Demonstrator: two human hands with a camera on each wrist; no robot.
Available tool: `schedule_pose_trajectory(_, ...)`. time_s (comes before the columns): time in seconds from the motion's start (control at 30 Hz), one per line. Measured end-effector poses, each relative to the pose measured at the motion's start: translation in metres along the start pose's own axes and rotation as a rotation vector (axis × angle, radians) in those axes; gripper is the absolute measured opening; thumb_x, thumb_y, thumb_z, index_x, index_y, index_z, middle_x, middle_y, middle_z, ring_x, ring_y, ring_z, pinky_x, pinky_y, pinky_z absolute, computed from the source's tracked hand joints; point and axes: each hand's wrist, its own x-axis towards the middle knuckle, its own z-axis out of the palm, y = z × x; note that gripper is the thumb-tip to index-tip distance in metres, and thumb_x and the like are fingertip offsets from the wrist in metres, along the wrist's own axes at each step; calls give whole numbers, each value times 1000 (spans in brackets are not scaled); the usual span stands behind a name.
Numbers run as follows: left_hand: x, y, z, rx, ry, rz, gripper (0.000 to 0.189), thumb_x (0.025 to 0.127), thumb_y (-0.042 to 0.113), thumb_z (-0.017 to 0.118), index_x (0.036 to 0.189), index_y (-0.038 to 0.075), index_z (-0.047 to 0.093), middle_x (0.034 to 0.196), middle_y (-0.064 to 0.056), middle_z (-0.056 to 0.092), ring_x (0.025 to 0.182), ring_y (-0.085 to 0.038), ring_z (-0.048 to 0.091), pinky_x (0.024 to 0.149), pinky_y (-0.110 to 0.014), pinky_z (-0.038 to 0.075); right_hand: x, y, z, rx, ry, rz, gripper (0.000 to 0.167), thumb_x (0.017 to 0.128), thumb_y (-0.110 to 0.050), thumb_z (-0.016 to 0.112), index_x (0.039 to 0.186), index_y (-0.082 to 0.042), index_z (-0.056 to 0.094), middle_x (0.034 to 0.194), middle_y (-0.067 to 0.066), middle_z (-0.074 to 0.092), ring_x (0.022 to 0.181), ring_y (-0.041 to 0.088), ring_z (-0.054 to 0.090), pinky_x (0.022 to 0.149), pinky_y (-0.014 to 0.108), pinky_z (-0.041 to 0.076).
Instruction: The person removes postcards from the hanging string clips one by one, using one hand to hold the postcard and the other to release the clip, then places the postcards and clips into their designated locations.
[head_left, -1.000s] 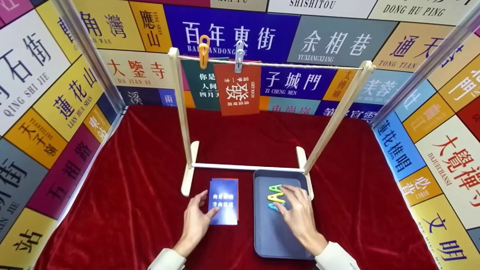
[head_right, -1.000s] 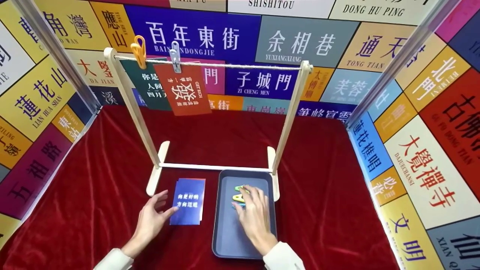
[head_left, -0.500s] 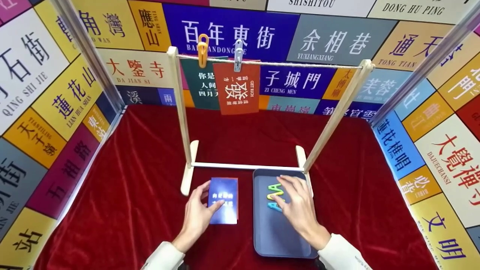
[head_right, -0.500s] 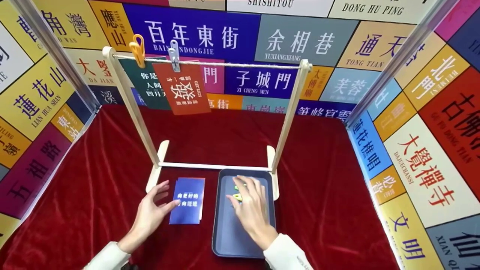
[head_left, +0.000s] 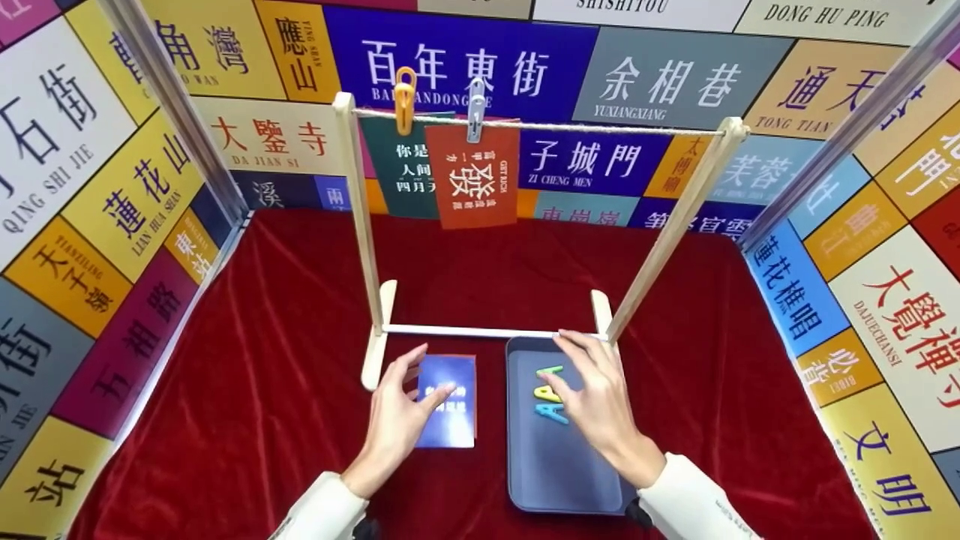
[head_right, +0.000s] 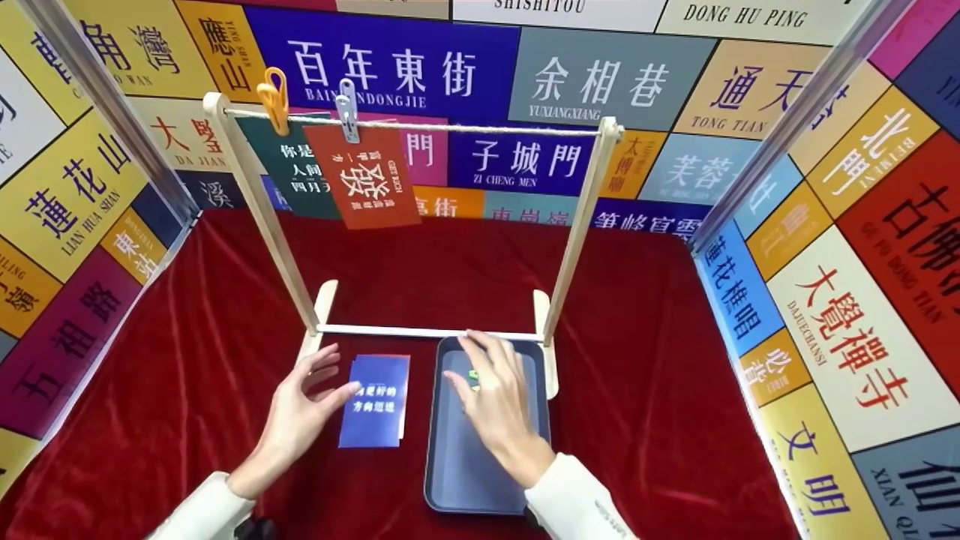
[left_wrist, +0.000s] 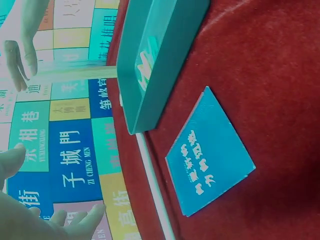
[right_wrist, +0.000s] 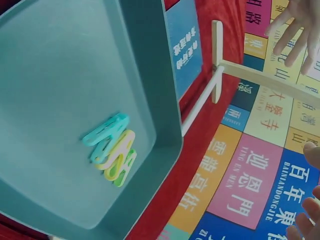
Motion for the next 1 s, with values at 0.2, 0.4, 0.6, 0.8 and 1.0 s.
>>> schedule_pose_trajectory(0.2, 1, 9, -2, -58, 6, 12, 64, 80, 12, 85, 138, 11, 57, 133, -13, 63, 121, -32, 62, 93, -48, 61, 7, -9, 0, 24, 22, -34, 56, 69, -10, 91, 120, 1, 70, 120, 15, 68, 111, 29, 59, 101, 26, 43)
schedule_pose_trajectory(0.4, 5, 18, -4, -100, 15, 48, 62, 81, 11, 84, 137, 8, 57, 132, -15, 63, 120, -32, 63, 92, -48, 61, 17, -16, -4, 18, 13, -43, 59, 70, -13, 91, 124, -2, 69, 122, 13, 68, 113, 27, 59, 97, 36, 44)
schedule_pose_trajectory(0.6, 11, 29, -5, -141, 13, 88, 64, 82, 12, 84, 139, 7, 56, 132, -15, 62, 121, -31, 63, 92, -47, 61, 31, -20, -7, 28, 2, -83, 59, 72, -14, 90, 126, -2, 68, 123, 13, 67, 115, 28, 57, 107, 31, 42)
schedule_pose_trajectory(0.8, 19, 37, -7, -192, 31, 130, 63, 82, 13, 83, 139, 8, 56, 132, -14, 62, 120, -29, 63, 92, -44, 61, 47, -20, -12, 67, 26, -119, 58, 73, -10, 89, 126, 0, 67, 122, 17, 66, 119, 33, 57, 128, 43, 26)
schedule_pose_trajectory(1.0, 23, 44, -7, -215, 41, 149, 63, 82, 12, 84, 138, 9, 57, 132, -15, 63, 120, -29, 64, 93, -39, 62, 57, -20, -17, 57, 36, -139, 58, 73, -11, 89, 125, 1, 67, 125, 16, 66, 119, 32, 56, 120, 30, 35)
